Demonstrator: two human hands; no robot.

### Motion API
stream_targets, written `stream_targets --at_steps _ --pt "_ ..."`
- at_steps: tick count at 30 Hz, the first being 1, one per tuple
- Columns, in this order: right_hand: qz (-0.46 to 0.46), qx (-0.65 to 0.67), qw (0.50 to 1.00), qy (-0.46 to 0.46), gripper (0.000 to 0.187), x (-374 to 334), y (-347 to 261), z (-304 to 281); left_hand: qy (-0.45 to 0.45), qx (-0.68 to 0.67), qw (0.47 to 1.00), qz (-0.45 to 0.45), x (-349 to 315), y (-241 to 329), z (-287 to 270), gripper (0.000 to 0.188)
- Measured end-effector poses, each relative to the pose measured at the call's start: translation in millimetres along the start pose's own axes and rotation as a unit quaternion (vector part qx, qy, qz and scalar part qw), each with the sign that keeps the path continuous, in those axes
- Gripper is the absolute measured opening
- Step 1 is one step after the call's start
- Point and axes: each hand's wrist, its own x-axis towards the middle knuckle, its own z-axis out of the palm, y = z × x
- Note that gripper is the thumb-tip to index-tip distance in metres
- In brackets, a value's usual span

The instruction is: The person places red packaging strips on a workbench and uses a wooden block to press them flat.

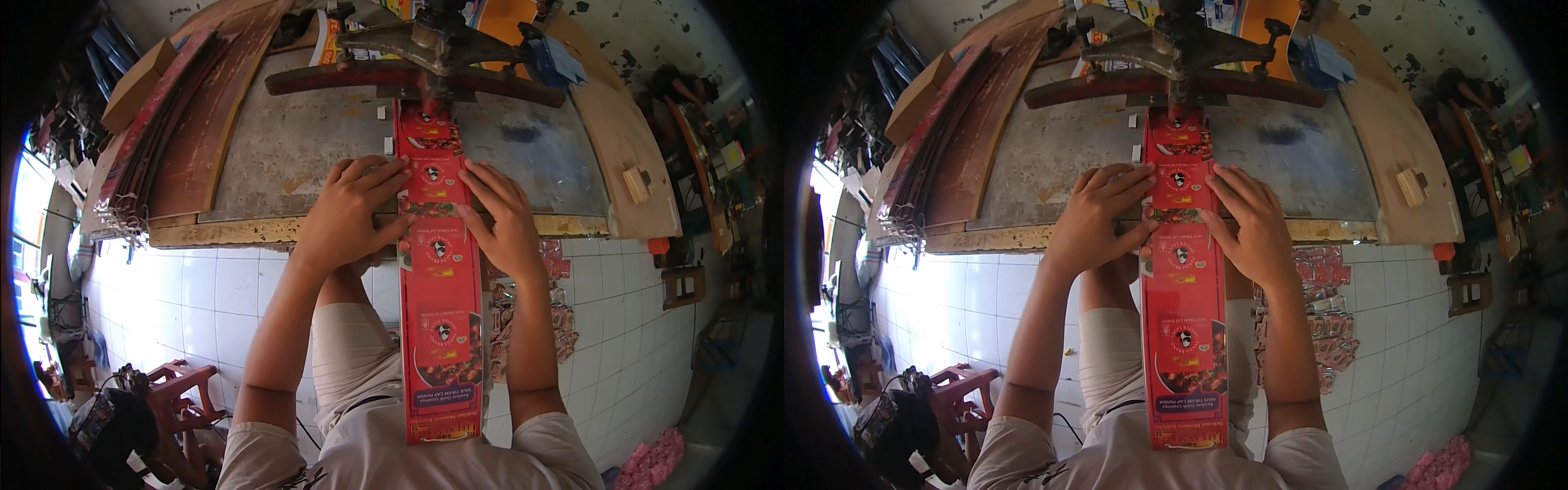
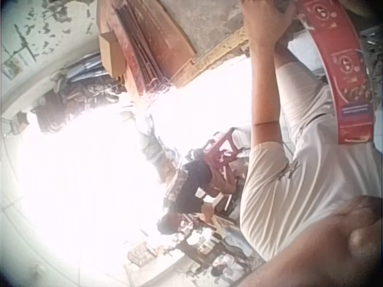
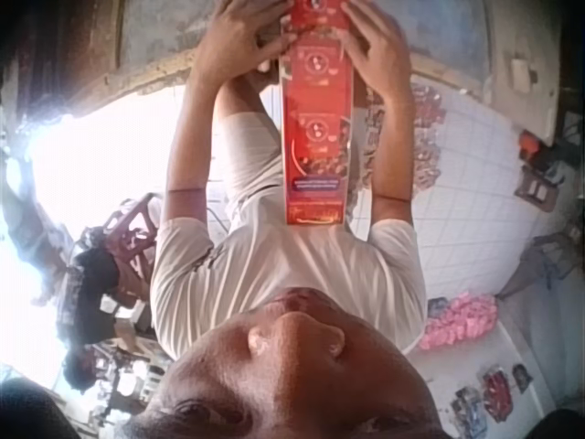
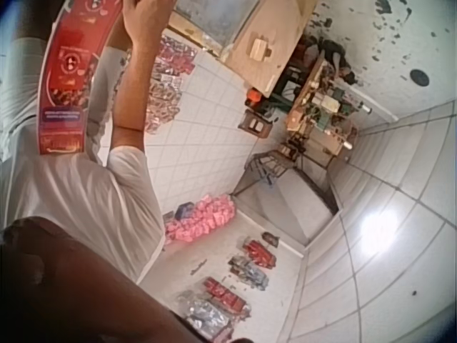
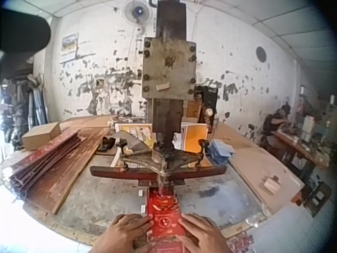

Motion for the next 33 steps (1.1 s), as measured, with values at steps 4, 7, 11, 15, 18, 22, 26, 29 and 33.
stream_targets --at_steps 4,7,11,15,18,22,26,29,33 --pt "0.028 0.142 0.989 0.002 0.049 -8.0 11.4 -10.6 0.000 -0.003 1.000 -0.005 -2.0 -0.2 -2.5 0.058" --pt "0.123 0.061 0.986 0.093 0.045 -22.5 59.1 -50.7 -0.002 0.008 1.000 -0.005 -7.9 1.5 -4.9 0.054" --pt "0.208 -0.194 0.935 0.213 0.043 -54.0 194.8 -123.2 0.013 0.038 0.999 -0.006 -25.1 15.0 -0.5 0.047" --pt "0.240 -0.292 0.916 0.132 0.049 -82.2 266.0 -170.3 0.048 0.081 0.995 -0.024 -45.0 24.4 13.4 0.045" --pt "0.209 -0.295 0.927 0.099 0.050 -87.3 289.5 -180.3 0.092 0.106 0.989 -0.043 -63.3 28.8 28.7 0.048" --pt "0.230 -0.238 0.937 0.109 0.046 -87.5 300.6 -191.5 0.131 0.120 0.982 -0.056 -73.7 30.4 48.2 0.051" --pt "0.199 -0.125 0.954 0.184 0.040 -80.1 254.6 -169.5 0.144 0.143 0.978 -0.050 -75.8 29.3 55.1 0.051" --pt "0.167 0.018 0.972 0.165 0.039 -56.0 129.2 -125.9 0.156 0.155 0.974 -0.058 -84.1 24.2 58.0 0.049" --pt "-0.040 0.086 0.995 0.036 0.044 -46.7 8.5 -82.2 0.185 0.159 0.969 -0.041 -79.2 23.7 64.6 0.048"
